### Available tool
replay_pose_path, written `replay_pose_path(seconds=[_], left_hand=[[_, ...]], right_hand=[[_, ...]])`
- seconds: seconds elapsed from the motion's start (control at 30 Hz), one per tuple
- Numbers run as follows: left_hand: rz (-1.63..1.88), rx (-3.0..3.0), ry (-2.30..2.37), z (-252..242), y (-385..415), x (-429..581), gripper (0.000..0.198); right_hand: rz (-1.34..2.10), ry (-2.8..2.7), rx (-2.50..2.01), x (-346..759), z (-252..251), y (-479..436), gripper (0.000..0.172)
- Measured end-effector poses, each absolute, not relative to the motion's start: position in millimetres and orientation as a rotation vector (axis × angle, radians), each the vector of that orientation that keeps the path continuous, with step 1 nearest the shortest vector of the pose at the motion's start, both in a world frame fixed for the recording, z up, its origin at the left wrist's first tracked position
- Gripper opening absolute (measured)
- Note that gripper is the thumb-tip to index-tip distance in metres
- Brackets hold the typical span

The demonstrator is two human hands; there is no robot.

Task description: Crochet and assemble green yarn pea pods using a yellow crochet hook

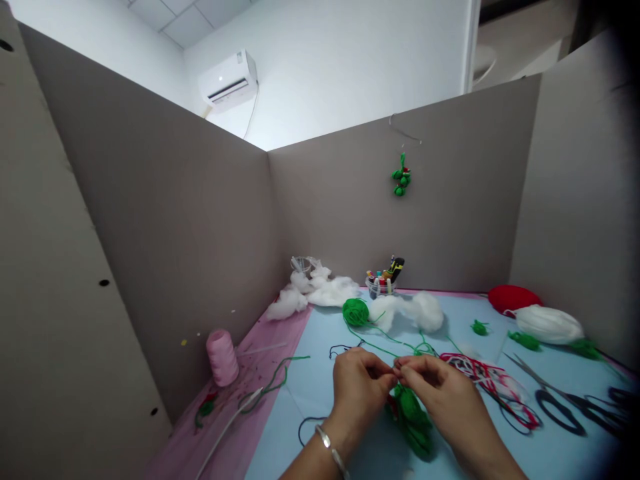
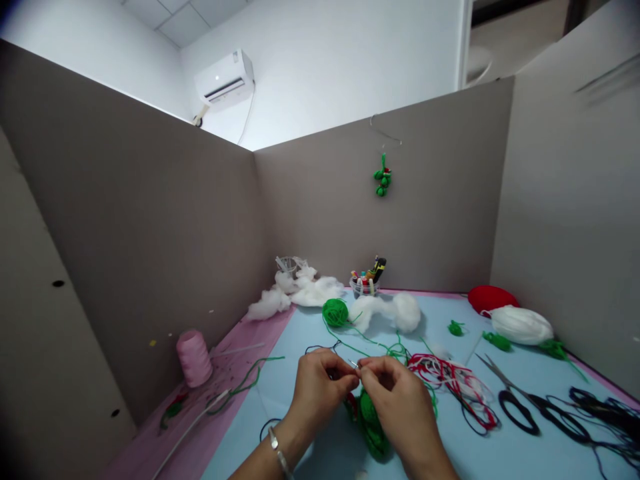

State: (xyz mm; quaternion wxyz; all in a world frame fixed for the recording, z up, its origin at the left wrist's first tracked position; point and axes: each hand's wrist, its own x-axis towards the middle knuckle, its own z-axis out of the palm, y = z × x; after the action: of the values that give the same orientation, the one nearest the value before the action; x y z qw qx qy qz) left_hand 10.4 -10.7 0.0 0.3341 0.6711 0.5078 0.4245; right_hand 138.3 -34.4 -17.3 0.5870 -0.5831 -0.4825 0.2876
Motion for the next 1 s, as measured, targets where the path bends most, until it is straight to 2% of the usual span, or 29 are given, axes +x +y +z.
replay_pose_path(seconds=[1.0], left_hand=[[1.110,1.765,1.325,-6.8,-7.9,10.0,0.006]], right_hand=[[0.703,-1.167,-1.388,143.0,-20.1,-32.1,0.020]])
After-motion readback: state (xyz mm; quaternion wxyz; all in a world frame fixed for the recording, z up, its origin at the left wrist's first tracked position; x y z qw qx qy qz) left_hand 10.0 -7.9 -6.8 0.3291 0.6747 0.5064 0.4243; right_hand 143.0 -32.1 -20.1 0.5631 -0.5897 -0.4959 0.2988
